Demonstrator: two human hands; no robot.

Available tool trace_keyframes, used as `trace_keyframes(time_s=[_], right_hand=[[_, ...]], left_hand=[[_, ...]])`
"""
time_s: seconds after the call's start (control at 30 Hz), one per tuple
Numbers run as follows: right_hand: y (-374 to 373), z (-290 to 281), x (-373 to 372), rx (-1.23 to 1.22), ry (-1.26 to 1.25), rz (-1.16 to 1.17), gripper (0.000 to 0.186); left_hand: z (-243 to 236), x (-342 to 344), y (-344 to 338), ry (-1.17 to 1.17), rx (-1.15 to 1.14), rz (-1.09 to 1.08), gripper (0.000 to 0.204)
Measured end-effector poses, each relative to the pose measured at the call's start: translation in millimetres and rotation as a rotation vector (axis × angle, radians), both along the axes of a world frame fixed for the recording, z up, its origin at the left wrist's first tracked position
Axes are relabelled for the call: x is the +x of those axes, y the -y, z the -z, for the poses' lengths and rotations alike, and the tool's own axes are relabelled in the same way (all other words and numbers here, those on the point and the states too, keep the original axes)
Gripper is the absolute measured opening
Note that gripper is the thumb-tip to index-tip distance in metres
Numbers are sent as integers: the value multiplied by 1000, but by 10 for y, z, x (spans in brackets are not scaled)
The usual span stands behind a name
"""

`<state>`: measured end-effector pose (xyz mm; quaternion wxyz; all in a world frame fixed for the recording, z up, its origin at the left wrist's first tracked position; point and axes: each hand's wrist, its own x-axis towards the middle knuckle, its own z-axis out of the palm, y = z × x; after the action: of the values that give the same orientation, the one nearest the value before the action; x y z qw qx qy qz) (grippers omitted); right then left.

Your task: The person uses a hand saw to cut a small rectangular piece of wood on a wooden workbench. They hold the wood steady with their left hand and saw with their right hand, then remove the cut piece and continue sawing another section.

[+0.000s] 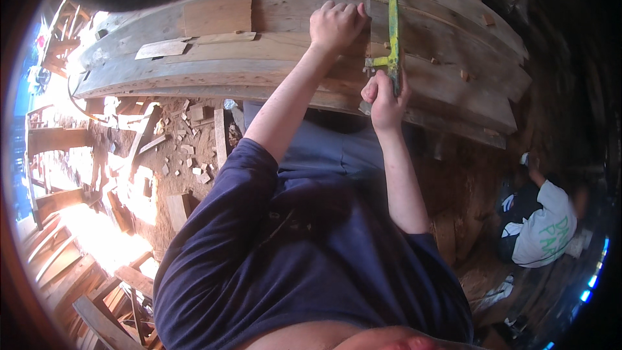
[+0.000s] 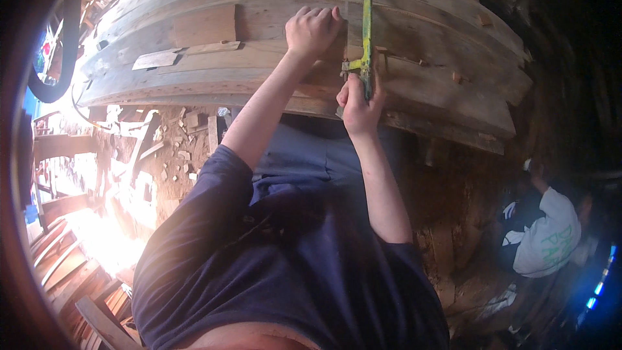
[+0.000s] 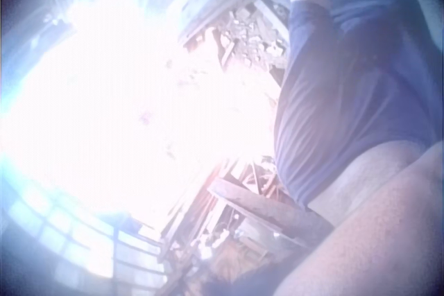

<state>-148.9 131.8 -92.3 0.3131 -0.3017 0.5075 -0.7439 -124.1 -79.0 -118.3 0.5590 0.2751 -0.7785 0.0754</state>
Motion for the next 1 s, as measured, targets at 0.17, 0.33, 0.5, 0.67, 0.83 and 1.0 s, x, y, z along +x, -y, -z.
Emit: trace_keyframes(time_s=[0.17,0.33,0.5,0.67,0.83,1.0], right_hand=[[-72,-4,22,-7,-151,21,65],[-94,-86,28,-7,-218,30,65],[117,-298,-90,34,-315,20,62],[-58,-366,187,29,-187,51,65],[-132,-500,203,167,-203,46,68],[-8,-567,149,60,-175,33,67]], left_hand=[[-25,-58,19,-7,-2,-3,33],[-72,-23,-38,-45,-36,74,30],[-86,159,-210,-76,-83,162,28],[-113,67,-150,-90,-78,116,28],[-50,14,-155,-131,-72,100,33],[-47,46,-165,-97,-92,77,31]])
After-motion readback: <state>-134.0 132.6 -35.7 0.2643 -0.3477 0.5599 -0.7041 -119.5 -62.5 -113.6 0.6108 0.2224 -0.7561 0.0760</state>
